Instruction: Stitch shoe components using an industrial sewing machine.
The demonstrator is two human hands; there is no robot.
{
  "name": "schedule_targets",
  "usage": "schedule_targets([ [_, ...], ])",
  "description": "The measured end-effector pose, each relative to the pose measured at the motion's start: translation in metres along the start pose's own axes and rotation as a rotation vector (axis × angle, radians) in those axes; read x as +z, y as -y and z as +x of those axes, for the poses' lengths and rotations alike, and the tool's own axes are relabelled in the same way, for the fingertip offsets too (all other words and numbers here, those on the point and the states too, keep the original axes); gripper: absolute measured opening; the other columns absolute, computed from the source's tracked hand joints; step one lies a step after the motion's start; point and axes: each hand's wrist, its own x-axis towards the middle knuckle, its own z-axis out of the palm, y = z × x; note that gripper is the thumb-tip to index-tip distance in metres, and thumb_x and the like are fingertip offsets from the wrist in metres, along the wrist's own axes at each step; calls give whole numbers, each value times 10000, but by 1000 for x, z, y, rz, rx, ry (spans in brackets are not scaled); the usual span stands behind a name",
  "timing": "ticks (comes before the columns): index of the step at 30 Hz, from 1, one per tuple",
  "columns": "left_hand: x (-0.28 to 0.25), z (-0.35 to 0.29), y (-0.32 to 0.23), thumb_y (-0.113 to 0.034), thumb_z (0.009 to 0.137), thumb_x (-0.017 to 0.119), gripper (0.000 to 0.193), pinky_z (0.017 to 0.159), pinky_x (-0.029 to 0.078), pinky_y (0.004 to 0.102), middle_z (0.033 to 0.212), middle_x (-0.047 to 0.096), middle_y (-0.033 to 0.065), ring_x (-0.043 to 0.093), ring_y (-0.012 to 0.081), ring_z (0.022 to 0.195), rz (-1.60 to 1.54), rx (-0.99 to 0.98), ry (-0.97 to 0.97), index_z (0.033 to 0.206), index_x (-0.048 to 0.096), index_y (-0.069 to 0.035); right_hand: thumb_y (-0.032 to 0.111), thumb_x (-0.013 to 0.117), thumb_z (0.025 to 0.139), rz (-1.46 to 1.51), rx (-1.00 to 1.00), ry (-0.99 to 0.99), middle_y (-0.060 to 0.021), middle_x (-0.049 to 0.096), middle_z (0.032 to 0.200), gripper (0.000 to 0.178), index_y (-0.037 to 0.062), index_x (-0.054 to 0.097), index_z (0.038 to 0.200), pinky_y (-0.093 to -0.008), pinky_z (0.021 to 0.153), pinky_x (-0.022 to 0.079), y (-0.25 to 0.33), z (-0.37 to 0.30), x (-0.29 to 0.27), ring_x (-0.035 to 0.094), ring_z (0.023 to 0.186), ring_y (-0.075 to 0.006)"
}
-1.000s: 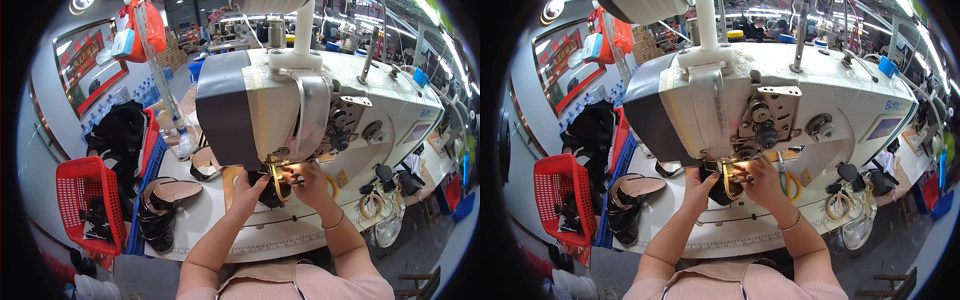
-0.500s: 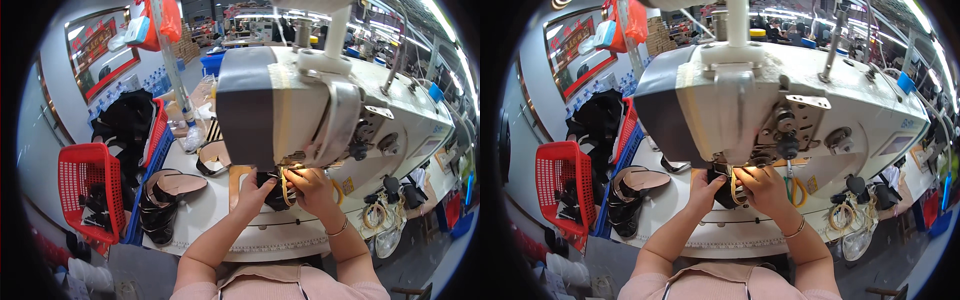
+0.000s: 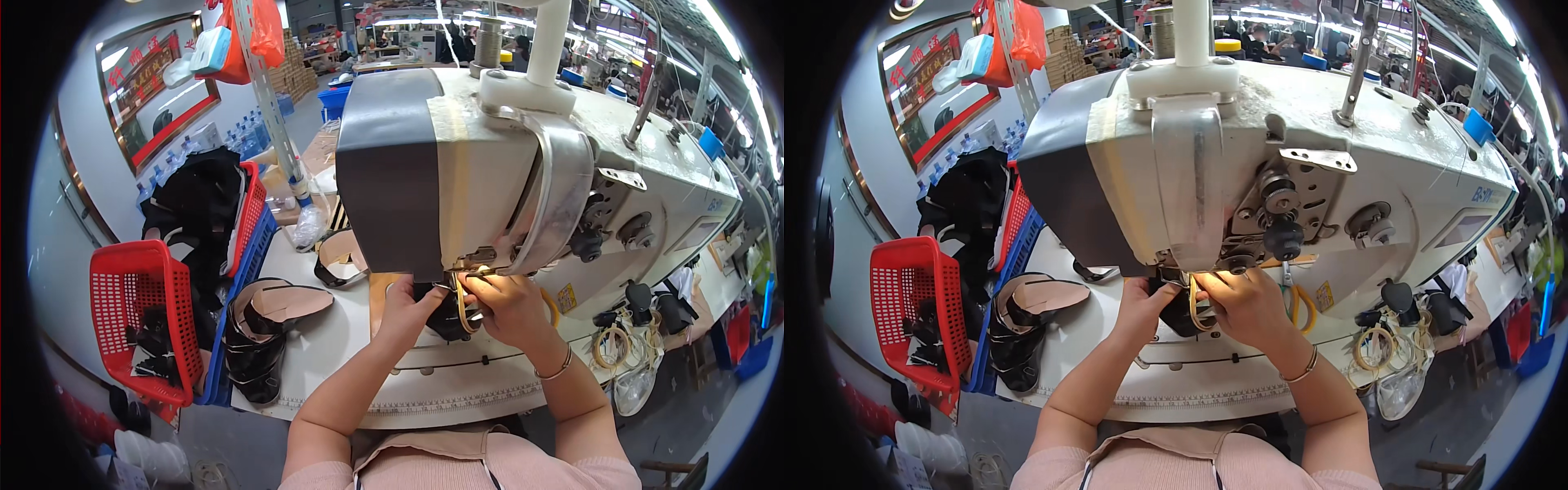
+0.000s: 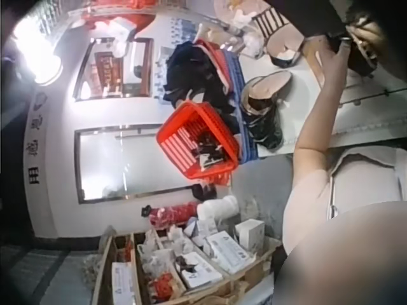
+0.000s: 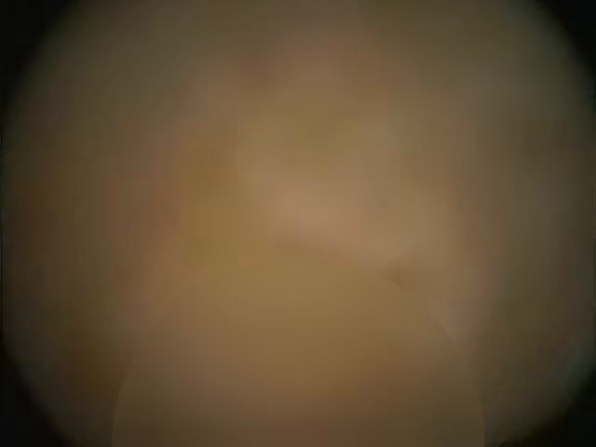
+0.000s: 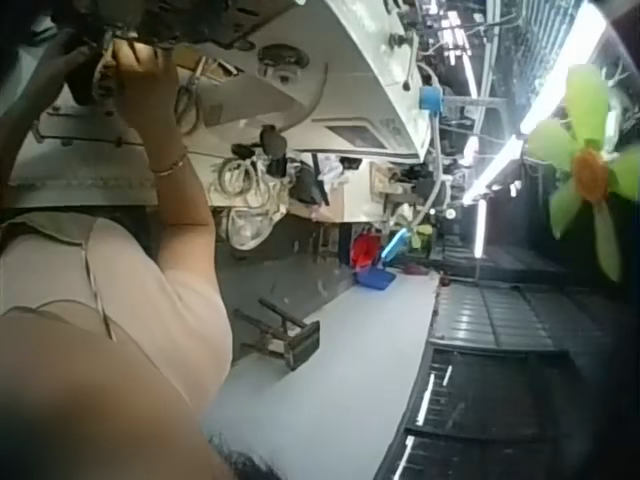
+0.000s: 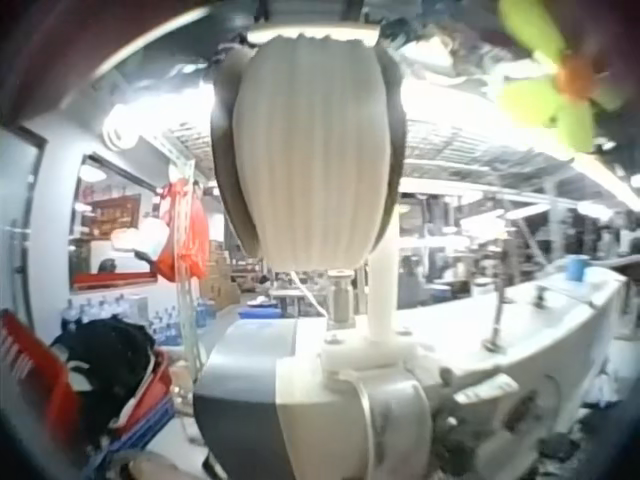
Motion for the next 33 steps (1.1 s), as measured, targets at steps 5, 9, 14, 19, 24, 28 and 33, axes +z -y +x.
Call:
schedule_targets([
  [5, -4, 7, 7, -53, 823, 597, 220, 708, 470, 217, 952, 602, 46, 570, 84, 828, -175, 12, -26, 1022, 528, 12, -11, 586, 715, 59, 33, -129, -77, 602, 755, 254, 46, 625, 960, -316, 566, 431, -11, -12, 11, 572, 647, -219],
  [9, -2, -22, 5, -62, 813, 606, 278, 734, 458, 225, 932, 590, 36, 566, 96, 839, -297, -116, -35, 1062, 498, 0, -41, 613, 744, 391, 234, -651, -107, 526, 841, 271, -4, 542, 1003, -231, 486, 374, -3, -24, 6, 462, 565, -144],
  [14, 17, -56, 41, 24, 761, 620, 428, 800, 429, 224, 1042, 559, 35, 543, 103, 916, -509, -40, 44, 1137, 426, -42, 27, 681, 704, 179, 74, -590, -93, 494, 854, 243, 51, 588, 927, -295, 569, 390, 2, -17, 14, 480, 688, -208],
  [19, 15, -50, 35, 35, 760, 622, 410, 788, 434, 222, 1006, 573, 32, 552, 106, 906, -507, 5, 23, 1120, 439, -37, 203, 646, 801, 439, 40, -322, -81, 554, 817, 158, 57, 588, 789, -334, 676, 397, 19, -41, 25, 494, 749, -246],
  [24, 6, -52, 14, 28, 746, 653, 360, 801, 464, 251, 936, 590, 49, 573, 109, 881, -331, 17, 18, 1055, 473, -12, 133, 671, 777, 546, 161, -228, -47, 577, 738, 157, 50, 544, 737, -341, 697, 381, 45, -57, 30, 465, 727, -247],
  [28, 4, -52, 8, 9, 752, 665, 338, 714, 494, 221, 943, 591, 61, 588, 97, 815, -130, 28, 11, 1028, 471, -9, 59, 701, 710, 414, 145, -252, -49, 595, 760, 156, 54, 550, 751, -365, 739, 406, 48, -58, 28, 493, 817, -284],
  [33, 6, -47, 2, -2, 759, 666, 327, 676, 489, 207, 933, 593, 60, 588, 89, 786, -45, 28, -39, 1023, 473, -9, 62, 704, 697, 334, 107, -273, -53, 603, 753, 134, 60, 578, 741, -342, 674, 442, 41, -45, 21, 529, 810, -272],
])
